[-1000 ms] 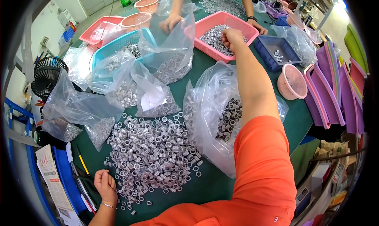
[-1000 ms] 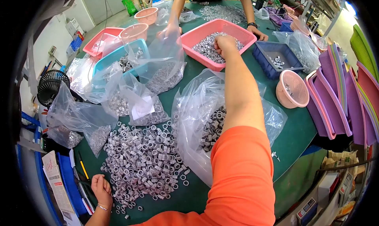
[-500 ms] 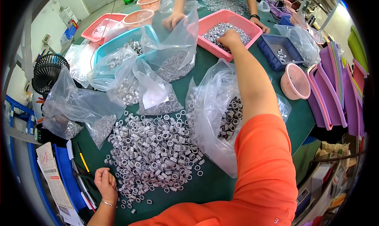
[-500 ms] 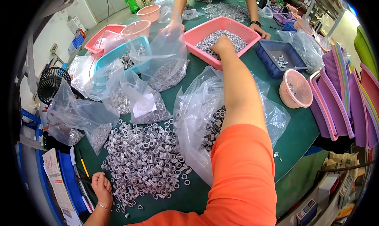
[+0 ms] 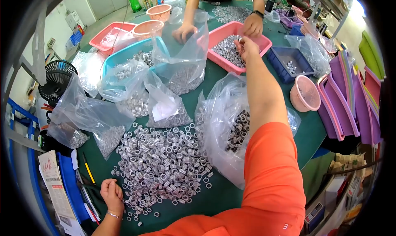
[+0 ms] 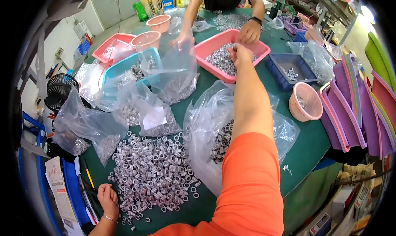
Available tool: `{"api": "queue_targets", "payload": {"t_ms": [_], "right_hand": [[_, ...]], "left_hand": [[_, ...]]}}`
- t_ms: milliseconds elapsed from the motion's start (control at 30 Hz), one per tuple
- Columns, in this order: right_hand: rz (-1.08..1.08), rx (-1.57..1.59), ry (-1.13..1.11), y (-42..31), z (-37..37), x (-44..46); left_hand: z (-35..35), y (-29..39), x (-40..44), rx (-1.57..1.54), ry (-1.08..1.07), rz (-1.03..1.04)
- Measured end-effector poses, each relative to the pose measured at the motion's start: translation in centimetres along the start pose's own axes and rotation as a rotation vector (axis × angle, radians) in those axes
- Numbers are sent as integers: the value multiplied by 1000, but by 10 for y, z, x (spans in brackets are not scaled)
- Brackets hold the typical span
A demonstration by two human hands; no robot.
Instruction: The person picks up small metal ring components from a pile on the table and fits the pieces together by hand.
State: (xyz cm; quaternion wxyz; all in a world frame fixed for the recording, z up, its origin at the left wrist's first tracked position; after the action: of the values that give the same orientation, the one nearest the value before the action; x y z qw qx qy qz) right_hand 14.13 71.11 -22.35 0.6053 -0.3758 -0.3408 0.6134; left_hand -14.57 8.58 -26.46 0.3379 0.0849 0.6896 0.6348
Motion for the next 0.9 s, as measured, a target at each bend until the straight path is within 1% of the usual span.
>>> {"api": "queue_targets", "payload": {"t_ms": [67, 133, 200, 267, 533, 833, 900], "right_hand": [[-35, 55, 78, 3, -1, 2], [-16, 44, 69, 4, 4, 9], [-112, 186, 158, 3, 5, 5], [-117, 227, 151, 2, 10, 7], [-120, 198, 151, 8, 8, 16], [-121, 419, 195, 7, 8, 17], [-123, 442, 157, 10, 8, 23]], "left_hand": [[0, -1, 1, -4, -7, 15], [1, 0, 0, -1, 4, 9], [1, 0, 0, 0, 6, 16], [1, 0, 0, 6, 12, 6], [3, 2, -2, 29, 23, -7], [-2, -2, 0, 21, 17, 0], [-2, -1, 0, 22, 23, 2]]}}
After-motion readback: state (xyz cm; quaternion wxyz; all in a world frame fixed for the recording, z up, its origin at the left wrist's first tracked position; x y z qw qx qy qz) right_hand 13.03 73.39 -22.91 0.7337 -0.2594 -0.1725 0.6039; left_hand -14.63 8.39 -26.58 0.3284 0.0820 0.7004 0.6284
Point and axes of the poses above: each hand's wrist, its own x-axis towards the middle knuckle, its own z-axis out of the palm, y = z × x, the point moved 6 cm from there along x, towards the middle knuckle, and after that the axes turned 9 degrees about -z, right-handed, at the moved point
